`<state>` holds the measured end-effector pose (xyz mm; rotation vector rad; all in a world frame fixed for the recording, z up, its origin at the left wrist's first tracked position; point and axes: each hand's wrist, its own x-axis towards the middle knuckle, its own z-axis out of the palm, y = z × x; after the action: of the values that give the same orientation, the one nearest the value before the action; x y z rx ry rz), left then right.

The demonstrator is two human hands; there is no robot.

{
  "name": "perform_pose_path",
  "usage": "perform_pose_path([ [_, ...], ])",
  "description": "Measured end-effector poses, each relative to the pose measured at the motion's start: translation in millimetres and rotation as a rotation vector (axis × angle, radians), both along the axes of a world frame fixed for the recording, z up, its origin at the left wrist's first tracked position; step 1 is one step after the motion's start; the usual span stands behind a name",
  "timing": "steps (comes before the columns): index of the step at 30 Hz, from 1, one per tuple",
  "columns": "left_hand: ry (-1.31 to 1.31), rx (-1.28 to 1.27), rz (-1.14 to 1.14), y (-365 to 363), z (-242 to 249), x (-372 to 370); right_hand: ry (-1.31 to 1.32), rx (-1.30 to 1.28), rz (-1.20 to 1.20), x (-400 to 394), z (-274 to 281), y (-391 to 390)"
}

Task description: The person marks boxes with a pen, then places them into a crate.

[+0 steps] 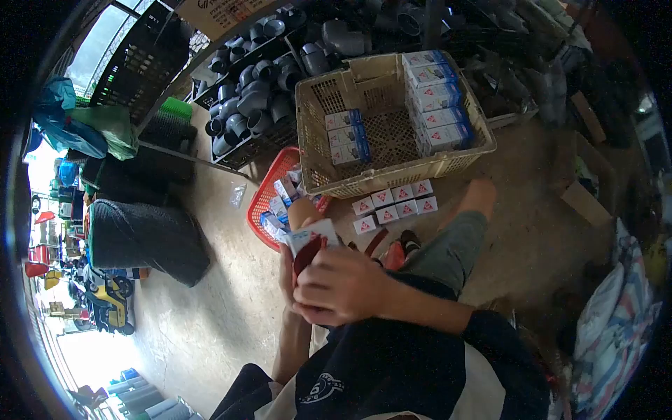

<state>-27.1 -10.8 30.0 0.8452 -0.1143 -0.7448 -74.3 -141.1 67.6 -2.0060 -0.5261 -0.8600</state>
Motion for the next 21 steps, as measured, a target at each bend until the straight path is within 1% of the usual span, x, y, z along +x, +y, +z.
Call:
perform_pose_path([
  [3, -0.03, 0.222, -0.037, 8, -4, -15, 0.141, 0.092, -0.059, 28, 1, -30],
  [4, -0.048, 0.305, -0.059, 10, -6, -20, 0.153, 0.14, -0.111, 36, 2, -30],
  [6, 0.004, 0.253, 0.023, 2, -4, -11, 0.059, 0.09, -0.001, 34, -6, -17],
  [7, 0.086, 0.156, 0.06, 2, -6, -2, 0.008, 0.062, 0.054, 30, -9, -12],
  [8, 0.17, 0.061, 0.098, 4, -5, 6, 0.056, 0.029, 0.1, 14, -9, 1],
  [9, 0.182, 0.127, 0.122, 5, 10, 12, 0.071, 0.048, 0.15, 7, -10, 6],
  [11, 0.278, -0.117, 0.076, 15, 6, 17, 0.097, 0.082, 0.253, 0, -14, 7],
  [12, 0.215, -0.03, 0.098, 13, 6, 12, 0.146, 0.111, 0.224, 6, -14, 1],
  [14, 0.082, 0.142, 0.139, 0, 3, -2, 0.147, 0.12, 0.005, 27, -12, -13],
  [15, 0.093, 0.194, 0.136, 0, 3, -9, 0.148, 0.125, -0.106, 35, -10, -17],
  [16, 0.105, 0.245, 0.133, 2, 3, -17, 0.172, 0.173, -0.122, 41, -8, -17],
  [18, 0.156, 0.249, 0.179, 1, 3, -14, 0.229, 0.145, -0.044, 33, -7, -11],
  [19, 0.199, 0.206, 0.224, 1, 1, -7, 0.257, 0.132, -0.006, 26, -7, -6],
  [20, 0.234, -0.029, 0.151, 9, 2, -1, 0.278, 0.156, -0.003, 16, -10, 1],
  [21, 0.136, 0.086, 0.187, 13, 1, 6, 0.359, 0.157, 0.009, 8, -10, 5],
])
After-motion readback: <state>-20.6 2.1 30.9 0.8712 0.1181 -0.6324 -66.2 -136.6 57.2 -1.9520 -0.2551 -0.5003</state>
